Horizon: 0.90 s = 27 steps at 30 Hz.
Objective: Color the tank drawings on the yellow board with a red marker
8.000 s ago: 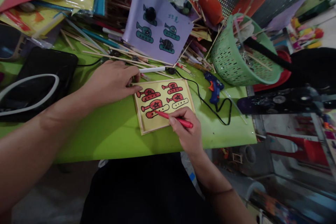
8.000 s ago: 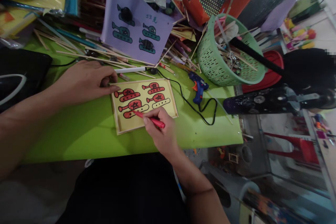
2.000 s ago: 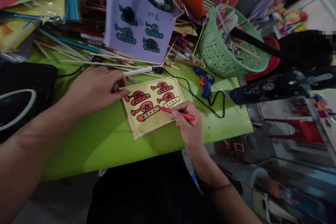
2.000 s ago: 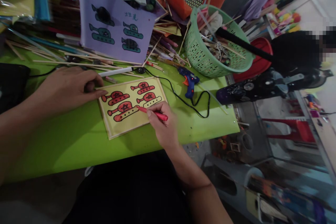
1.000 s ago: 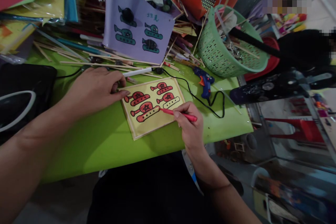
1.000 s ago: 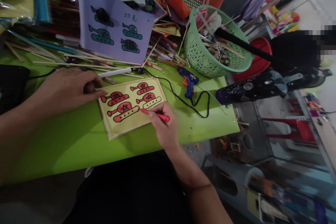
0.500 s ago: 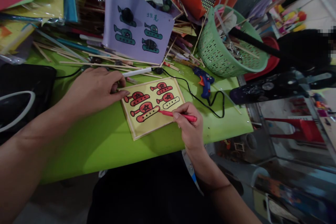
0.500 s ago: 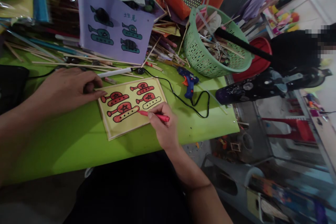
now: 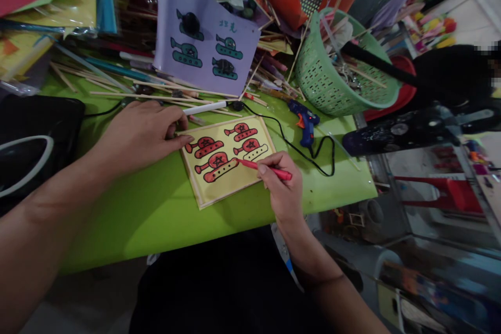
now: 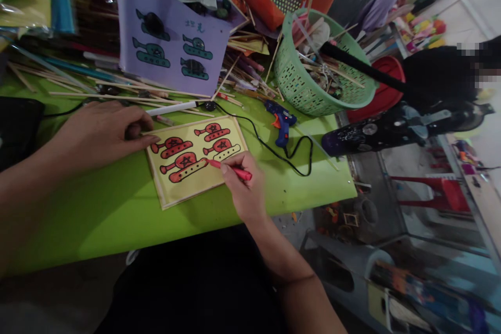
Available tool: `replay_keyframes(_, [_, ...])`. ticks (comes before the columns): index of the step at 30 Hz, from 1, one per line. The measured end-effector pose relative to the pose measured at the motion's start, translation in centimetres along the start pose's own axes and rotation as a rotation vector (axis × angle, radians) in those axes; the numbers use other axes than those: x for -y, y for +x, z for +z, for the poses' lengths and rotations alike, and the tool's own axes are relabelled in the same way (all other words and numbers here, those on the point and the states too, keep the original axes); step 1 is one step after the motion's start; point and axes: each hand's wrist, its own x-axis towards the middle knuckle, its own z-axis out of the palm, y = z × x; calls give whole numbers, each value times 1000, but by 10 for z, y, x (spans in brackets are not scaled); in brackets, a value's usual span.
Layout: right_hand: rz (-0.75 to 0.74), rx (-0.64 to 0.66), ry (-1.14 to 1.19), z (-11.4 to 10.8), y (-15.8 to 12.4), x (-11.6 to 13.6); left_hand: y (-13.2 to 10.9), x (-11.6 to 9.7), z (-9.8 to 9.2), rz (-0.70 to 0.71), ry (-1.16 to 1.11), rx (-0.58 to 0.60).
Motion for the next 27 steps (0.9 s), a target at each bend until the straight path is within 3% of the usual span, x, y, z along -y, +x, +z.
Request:
replay_keyframes(18, [-14, 79, 29, 0, 0, 2, -1, 1, 2, 16, -23, -16])
replay_keyframes(27, [-20, 35, 31, 0, -1, -1, -2, 3, 5, 14, -40, -29])
